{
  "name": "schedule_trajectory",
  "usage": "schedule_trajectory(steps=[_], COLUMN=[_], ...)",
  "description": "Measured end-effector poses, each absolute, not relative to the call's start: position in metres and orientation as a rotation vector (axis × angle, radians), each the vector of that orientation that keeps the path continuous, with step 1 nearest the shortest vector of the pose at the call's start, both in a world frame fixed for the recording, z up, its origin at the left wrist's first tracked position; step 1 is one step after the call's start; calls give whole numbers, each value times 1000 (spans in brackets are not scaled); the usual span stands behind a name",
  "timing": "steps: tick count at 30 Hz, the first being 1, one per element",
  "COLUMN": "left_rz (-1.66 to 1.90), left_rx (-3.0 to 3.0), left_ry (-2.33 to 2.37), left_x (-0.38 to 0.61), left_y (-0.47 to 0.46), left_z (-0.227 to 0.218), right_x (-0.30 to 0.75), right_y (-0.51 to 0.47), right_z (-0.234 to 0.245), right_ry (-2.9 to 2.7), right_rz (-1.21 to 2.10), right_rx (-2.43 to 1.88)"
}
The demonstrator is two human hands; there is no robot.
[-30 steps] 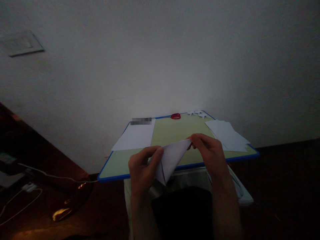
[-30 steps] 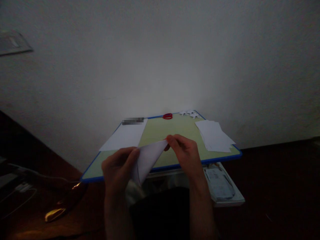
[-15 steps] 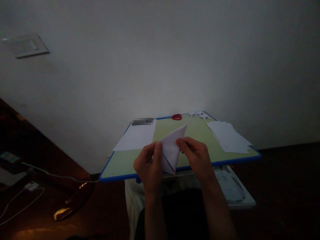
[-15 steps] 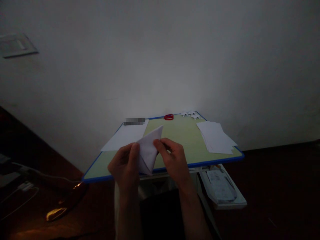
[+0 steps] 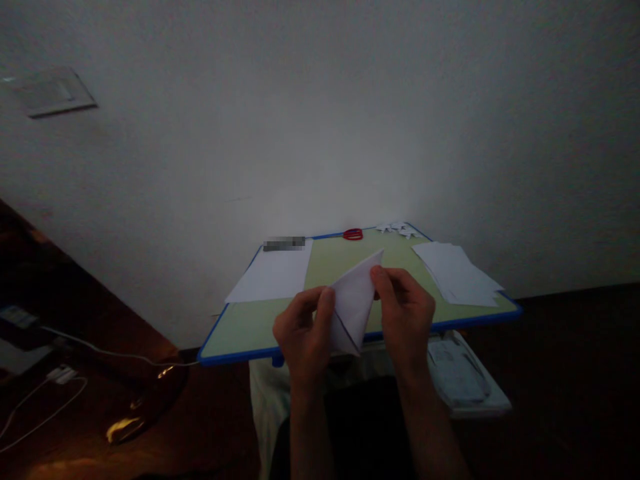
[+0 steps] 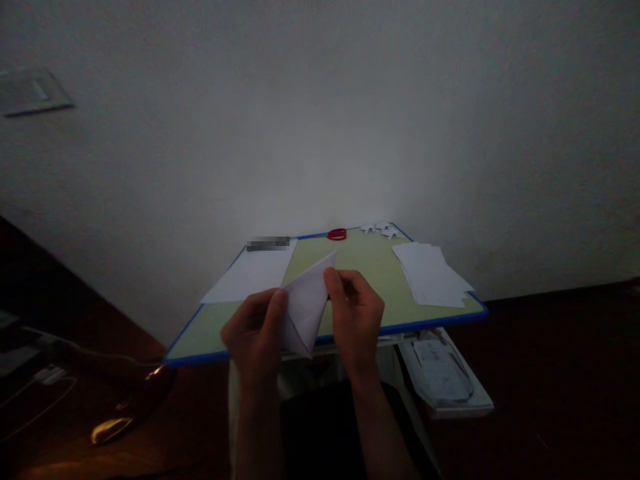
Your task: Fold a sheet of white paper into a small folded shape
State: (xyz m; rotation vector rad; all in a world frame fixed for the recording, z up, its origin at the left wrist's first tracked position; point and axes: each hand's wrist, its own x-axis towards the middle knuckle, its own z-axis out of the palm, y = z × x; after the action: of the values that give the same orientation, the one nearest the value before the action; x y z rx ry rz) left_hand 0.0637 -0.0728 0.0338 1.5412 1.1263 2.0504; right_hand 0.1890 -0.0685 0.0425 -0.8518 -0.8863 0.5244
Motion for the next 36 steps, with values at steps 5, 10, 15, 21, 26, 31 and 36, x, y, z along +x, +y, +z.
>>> schedule_trajectory(steps=[5,10,15,21,26,31,36], left_rz=[1989,1947,1899,2088,2258,2300,2392], left_rx=[1615,1641,1761,1572,1443,1362,1268], left_ry=[1133,1138,1097,1296,1375,1412,1439], left_x=[63,63,64,66,66,69,69], left_y=[-74,-76,-78,-74,-71,-71,-72], left_z=[37,37,38,34,32,33,32], right_x=[195,203,211,210,202,195,189], right_y=[-65,-64,-62,-61,-60,-58,-60], right_z=[41,38,38,37,30,29,29], right_ry=[-848,-854,-778,-1175,-1414,-1414,-1469], right_rz=[477,494,405,666,854,775,836], right_rx=[-834,-805,-872,-821,-812,-822,-762])
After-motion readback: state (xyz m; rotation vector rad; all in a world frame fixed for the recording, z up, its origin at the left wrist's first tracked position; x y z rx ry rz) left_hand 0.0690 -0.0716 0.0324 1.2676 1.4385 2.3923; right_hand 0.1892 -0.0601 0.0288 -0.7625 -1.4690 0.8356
